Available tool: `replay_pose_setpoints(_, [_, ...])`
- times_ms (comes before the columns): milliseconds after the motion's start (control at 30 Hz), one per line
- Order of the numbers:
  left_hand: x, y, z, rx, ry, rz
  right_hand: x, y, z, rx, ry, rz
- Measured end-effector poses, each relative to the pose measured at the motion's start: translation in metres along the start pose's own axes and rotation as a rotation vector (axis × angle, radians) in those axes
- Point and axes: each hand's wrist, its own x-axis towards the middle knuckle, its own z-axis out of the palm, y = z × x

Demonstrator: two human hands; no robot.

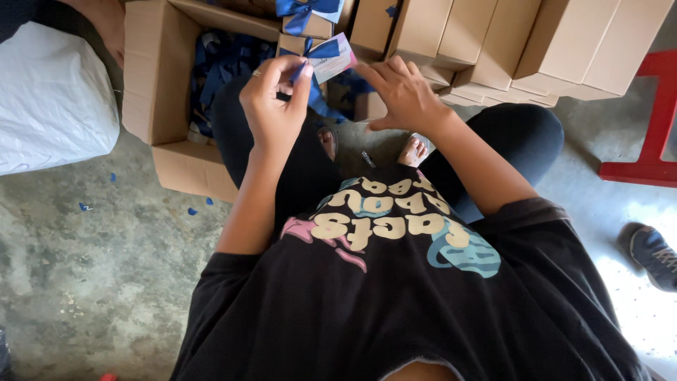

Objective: The person ties blue ribbons onto gift boxes by hand and using scissors to cut the ribbon, then places the finished boxes into larger containers.

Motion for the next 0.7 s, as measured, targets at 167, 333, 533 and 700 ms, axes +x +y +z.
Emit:
replay_pose_setpoints(167, [-0.016, -0.006, 0.022, 0.001, -0.414, -0.125, -0.013, 0.007, -0.032, 0.493, 0.125, 0.014])
replay_pose_setpoints(333, [-0.037, -0.03, 0.086, 0.184, -0.957, -0.202, -0.056, 0.04, -0.037, 0.681, 0.348, 0.135])
replay_pose_setpoints(533, [-0.02, -0.026, 0.13, 0.451, -1.203, -0.305, -0.126, 0.07, -0.086, 0.55, 0.441, 0.291])
replay_pose_setpoints(700, [-0.006, -0.022, 0.135, 0.513, -1.254, -0.367, -0.188, 0.099, -0.109, 0.627, 0.22, 0.522])
